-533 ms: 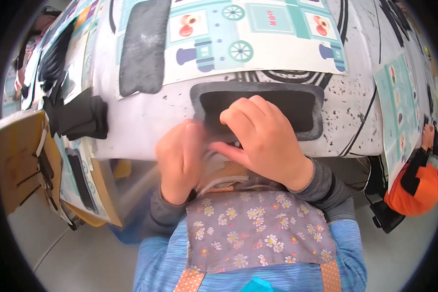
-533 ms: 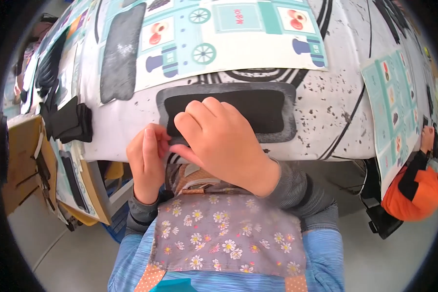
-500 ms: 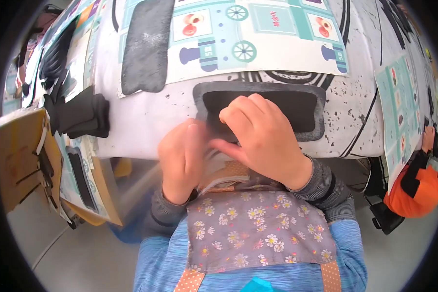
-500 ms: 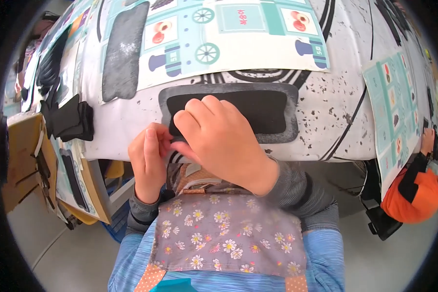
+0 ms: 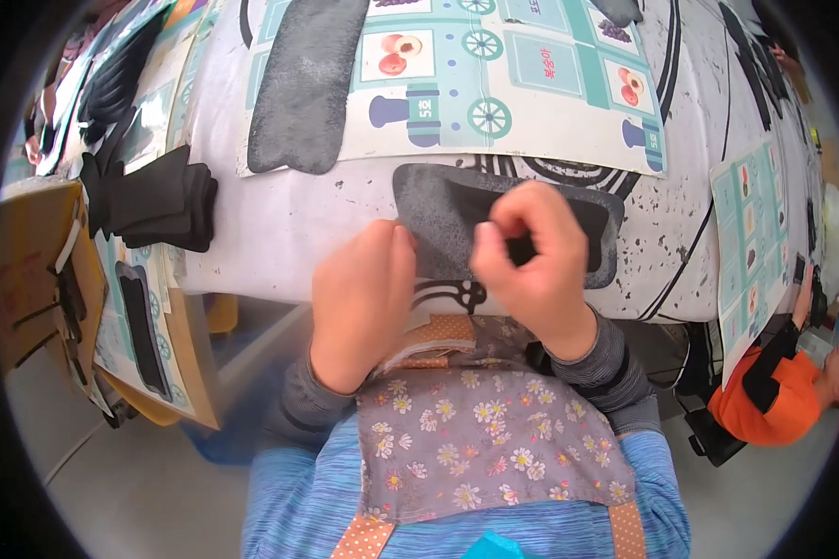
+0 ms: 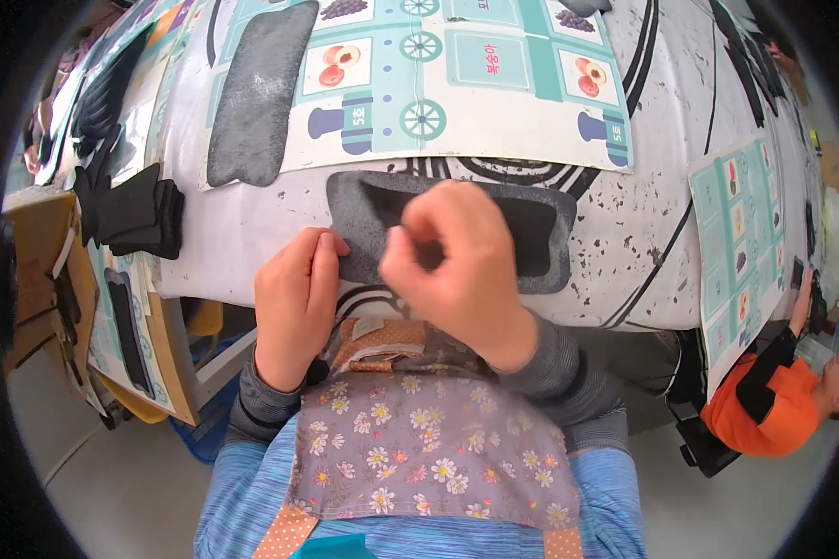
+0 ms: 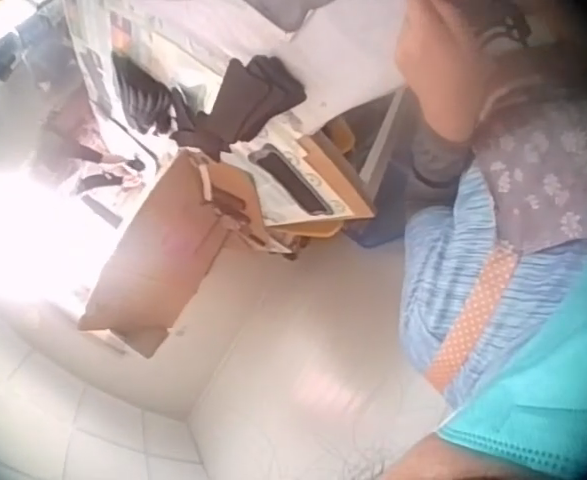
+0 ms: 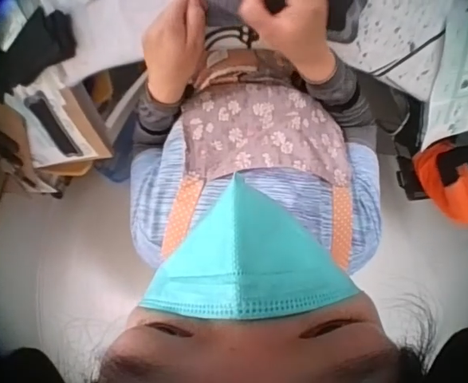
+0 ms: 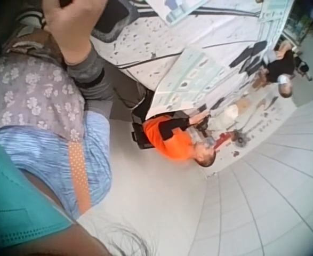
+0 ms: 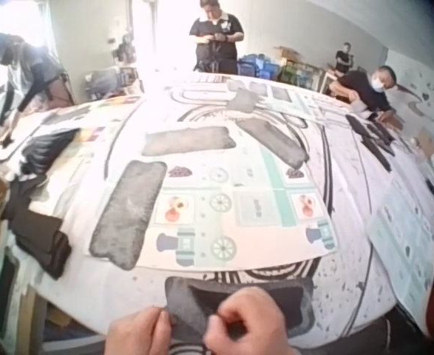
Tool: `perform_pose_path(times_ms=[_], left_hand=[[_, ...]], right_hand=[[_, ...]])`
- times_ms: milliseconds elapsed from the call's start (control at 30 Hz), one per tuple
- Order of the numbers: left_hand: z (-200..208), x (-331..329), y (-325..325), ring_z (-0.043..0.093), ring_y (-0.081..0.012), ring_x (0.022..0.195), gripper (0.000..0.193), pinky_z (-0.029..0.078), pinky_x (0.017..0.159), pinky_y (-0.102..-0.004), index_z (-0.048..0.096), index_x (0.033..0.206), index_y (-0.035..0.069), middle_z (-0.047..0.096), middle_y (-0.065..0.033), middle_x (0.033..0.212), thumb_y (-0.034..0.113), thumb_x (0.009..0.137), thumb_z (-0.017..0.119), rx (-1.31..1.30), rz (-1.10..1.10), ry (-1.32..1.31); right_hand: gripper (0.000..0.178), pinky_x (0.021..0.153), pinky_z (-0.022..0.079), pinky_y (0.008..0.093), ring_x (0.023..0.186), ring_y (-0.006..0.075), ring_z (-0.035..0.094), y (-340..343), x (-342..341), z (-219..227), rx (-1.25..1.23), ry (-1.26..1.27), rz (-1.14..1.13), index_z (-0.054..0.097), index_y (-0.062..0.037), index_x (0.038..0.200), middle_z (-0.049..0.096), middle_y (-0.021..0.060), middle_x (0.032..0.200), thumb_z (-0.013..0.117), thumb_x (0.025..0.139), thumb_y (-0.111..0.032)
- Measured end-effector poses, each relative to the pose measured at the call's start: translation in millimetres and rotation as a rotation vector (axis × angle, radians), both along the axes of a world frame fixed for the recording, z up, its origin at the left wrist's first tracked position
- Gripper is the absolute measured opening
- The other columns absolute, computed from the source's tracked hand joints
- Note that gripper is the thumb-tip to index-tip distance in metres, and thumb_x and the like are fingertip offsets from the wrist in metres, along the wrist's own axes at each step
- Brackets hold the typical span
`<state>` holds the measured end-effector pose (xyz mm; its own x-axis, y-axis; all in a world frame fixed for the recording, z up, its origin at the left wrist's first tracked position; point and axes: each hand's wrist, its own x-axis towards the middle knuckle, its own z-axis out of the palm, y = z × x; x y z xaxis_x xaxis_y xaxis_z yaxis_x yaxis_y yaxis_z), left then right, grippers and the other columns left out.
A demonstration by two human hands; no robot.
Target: Assembling and aligning shoe upper components on a manufacturing table.
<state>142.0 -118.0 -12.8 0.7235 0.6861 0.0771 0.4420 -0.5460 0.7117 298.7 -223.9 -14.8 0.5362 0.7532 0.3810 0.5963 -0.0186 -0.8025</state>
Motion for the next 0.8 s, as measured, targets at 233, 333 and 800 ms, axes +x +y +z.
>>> perform_pose_path(times_ms=[233, 333, 800], left_hand=[[-2.4, -1.5, 0.5, 0.057, -0.0197, 0.057, 0.018, 0.045, 0.056, -0.0333, 0.064, 0.089, -0.001, 0.060, -0.0116, 0.068, 0.009, 0.101, 0.055, -0.041, 0.011, 0.031], [-4.6, -9.2, -1.0, 0.055, -0.0108, 0.058, 0.012, 0.043, 0.054, -0.0285, 0.062, 0.095, 0.000, 0.060, -0.0058, 0.066, 0.008, 0.102, 0.057, -0.146, 0.031, -0.054], [2.6, -20.9, 34.9, 0.063, -0.0124, 0.081, 0.023, 0.049, 0.072, -0.0318, 0.070, 0.106, 0.007, 0.069, -0.0027, 0.092, 0.004, 0.084, 0.077, 0.196, 0.089, -0.104]], right_hand=[[0.025, 0.091, 0.045, 0.0381, 0.097, 0.0271, 0.053, -39.4, 24.8, -11.8, 0.192, -0.001, 0.070, 0.051, -0.0038, 0.102, 0.057, 0.0153, 0.109, 0.069, 0.086, -0.012], [0.038, 0.103, 0.044, 0.0468, 0.120, 0.0383, 0.055, -34.3, 24.6, 0.9, -0.050, -0.256, 0.209, 0.055, -0.0057, 0.107, 0.060, 0.0161, 0.127, 0.079, 0.083, -0.022], [0.025, 0.115, 0.036, 0.0549, 0.142, 0.0351, 0.046, -32.5, 16.3, -4.7, -0.257, -0.410, 0.280, 0.062, -0.0128, 0.100, 0.058, 0.0077, 0.140, 0.079, 0.084, -0.022]])
